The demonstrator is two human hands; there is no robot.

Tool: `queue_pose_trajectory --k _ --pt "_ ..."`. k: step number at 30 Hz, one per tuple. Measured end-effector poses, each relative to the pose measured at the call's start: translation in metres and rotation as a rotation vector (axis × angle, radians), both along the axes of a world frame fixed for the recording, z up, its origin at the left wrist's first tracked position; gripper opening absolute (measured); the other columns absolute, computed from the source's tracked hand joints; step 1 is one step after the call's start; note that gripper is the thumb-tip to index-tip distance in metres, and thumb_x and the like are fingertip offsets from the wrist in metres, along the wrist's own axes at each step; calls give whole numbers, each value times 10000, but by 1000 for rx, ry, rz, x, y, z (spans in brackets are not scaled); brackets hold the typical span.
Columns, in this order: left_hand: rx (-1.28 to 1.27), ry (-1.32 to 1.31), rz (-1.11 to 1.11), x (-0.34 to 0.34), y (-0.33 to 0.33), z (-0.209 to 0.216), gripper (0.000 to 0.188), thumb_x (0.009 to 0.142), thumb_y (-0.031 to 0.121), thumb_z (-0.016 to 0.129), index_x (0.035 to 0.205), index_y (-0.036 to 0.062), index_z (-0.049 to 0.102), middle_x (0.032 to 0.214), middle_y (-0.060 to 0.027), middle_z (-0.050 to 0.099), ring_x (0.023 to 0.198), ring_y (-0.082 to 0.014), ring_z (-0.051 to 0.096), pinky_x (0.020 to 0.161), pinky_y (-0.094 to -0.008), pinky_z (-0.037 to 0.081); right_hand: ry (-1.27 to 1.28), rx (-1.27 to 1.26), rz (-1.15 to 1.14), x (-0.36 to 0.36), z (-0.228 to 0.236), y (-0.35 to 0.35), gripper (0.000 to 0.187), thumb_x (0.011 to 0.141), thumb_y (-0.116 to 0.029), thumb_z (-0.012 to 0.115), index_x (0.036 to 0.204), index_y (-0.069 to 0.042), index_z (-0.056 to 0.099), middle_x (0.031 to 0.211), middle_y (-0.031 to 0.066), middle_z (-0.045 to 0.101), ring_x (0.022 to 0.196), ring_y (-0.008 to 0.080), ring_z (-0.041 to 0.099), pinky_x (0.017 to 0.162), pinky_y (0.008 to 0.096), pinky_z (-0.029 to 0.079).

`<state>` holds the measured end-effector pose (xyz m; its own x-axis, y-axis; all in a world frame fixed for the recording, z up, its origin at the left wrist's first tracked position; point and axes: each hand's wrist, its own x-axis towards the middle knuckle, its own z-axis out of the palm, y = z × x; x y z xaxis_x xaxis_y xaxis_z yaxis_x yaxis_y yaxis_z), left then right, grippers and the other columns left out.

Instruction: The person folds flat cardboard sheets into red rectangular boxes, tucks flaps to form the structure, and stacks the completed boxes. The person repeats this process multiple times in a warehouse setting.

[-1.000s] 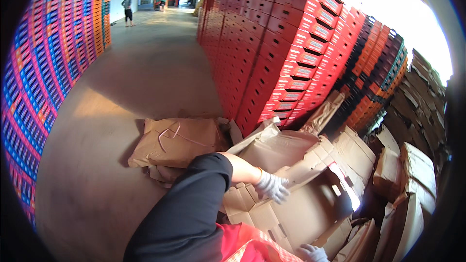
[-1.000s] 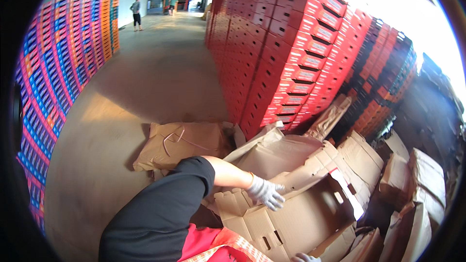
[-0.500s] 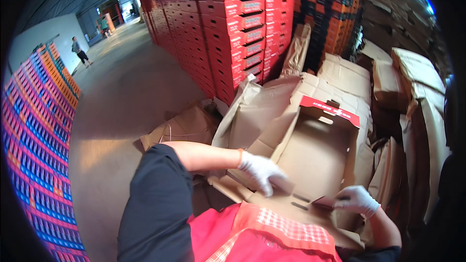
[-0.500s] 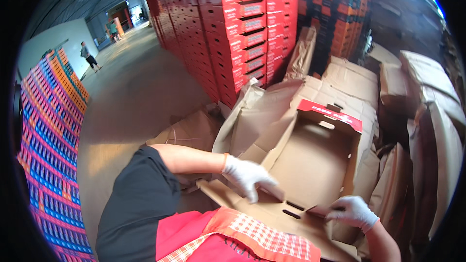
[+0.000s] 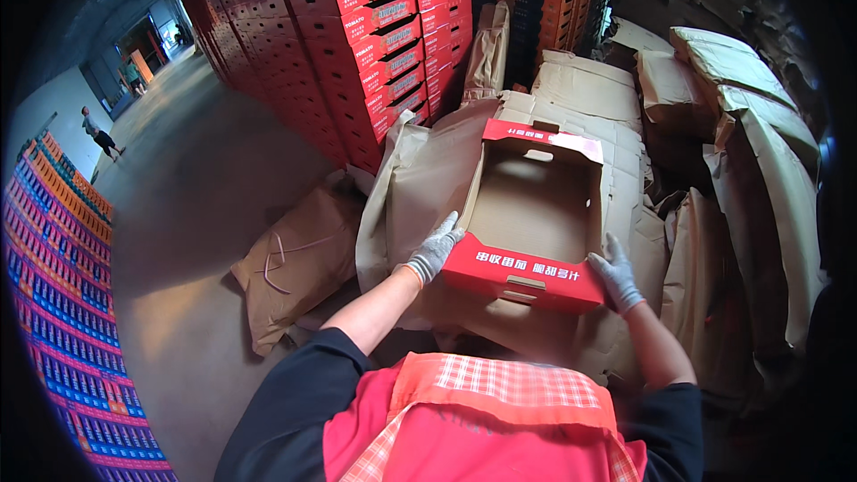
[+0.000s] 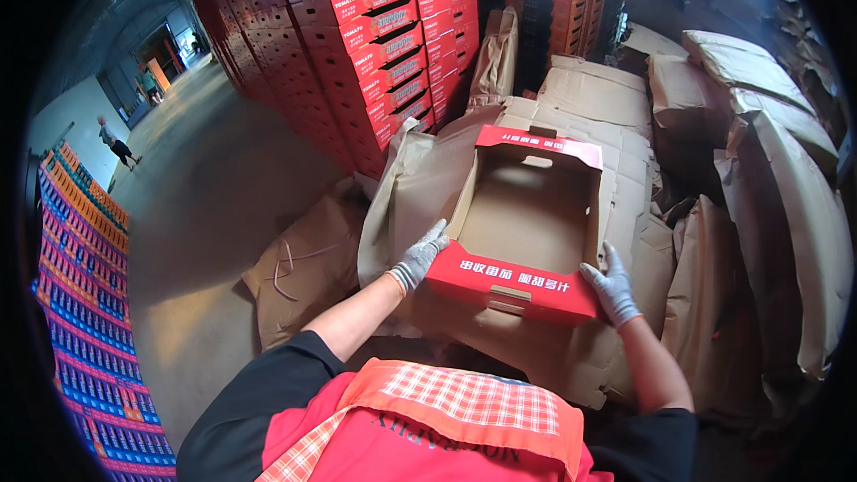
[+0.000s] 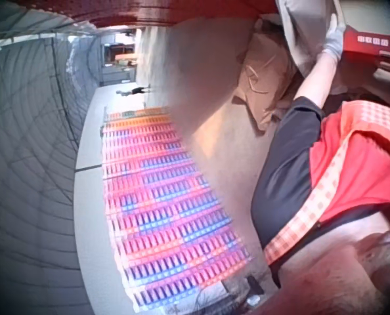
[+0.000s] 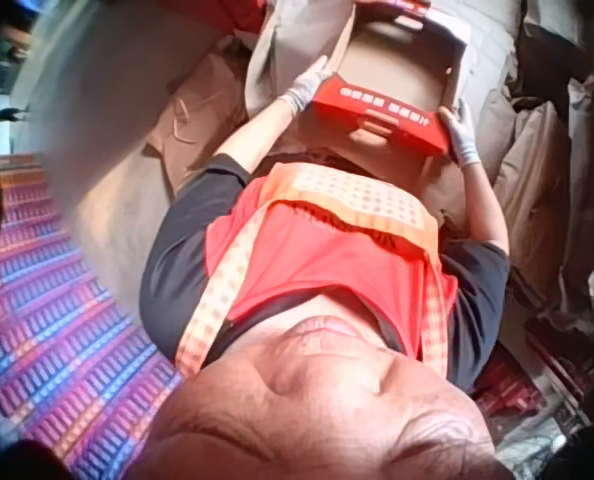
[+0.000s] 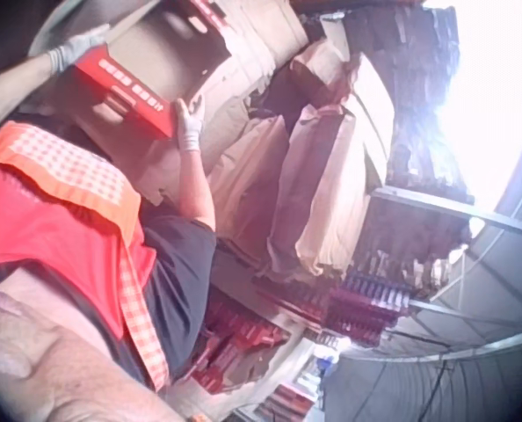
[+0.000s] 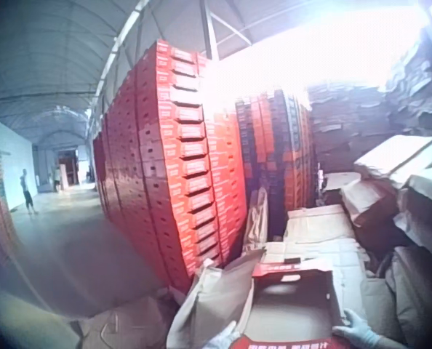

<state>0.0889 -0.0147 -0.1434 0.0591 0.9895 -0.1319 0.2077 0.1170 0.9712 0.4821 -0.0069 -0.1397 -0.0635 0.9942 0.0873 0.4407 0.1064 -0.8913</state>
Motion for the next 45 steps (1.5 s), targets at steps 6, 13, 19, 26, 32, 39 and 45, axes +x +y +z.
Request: queue_pose_trajectory --k 6,13,19,26,32,39,45 --pt "-172 -711 299 36 2 -26 761 861 117 602 1549 39 285 1388 -73 503 1162 -142 511 1054 -279 382 789 -543 -286 31 -9 38 192 765 -152 630 937 -79 589 713 58 599 611 203 597 620 335 514" --pt "-592 -1462 34 119 -53 -58 343 853 293 575 1076 41 645 1104 -142 691 1061 -310 658 1008 -424 499 277 -66 259 -25 237 -6 787 696 -50 593 1454 35 398 1264 126 579 1066 200 587 937 283 459" --pt "-171 -718 -472 135 -96 -9 501 801 389 652 1123 6 633 1081 -190 657 1046 -352 637 1000 -468 465 -816 558 668 -135 272 -45 591 556 -158 744 1124 -60 612 1044 195 612 964 401 616 826 434 512" --pt "1512 441 -52 86 -82 161 674 725 528 716 1093 -33 644 988 -222 637 1000 -411 609 948 -533 438 -186 676 169 -129 215 24 279 875 -14 626 1151 -18 592 1212 167 656 1071 263 651 892 378 527" --pt "1231 604 -92 103 -57 221 625 662 640 701 717 19 645 705 -164 590 743 -352 574 750 -465 427 -405 461 224 -111 204 35 284 834 -43 688 1063 -53 520 1238 194 623 1064 294 649 864 400 531" --pt "741 911 -420 80 -25 220 1031 580 768 690 1159 -80 592 1176 -255 559 1130 -384 534 1026 -509 347 -316 673 193 -120 210 18 225 871 -31 563 1088 -14 505 1017 169 611 800 176 545 722 316 488" --pt "796 881 -331 88 -12 209 1011 615 756 662 1180 -80 588 1153 -247 599 1134 -385 549 1044 -530 341 -619 721 37 -96 230 8 218 851 -52 650 1030 -45 525 900 193 658 718 317 658 674 394 524"
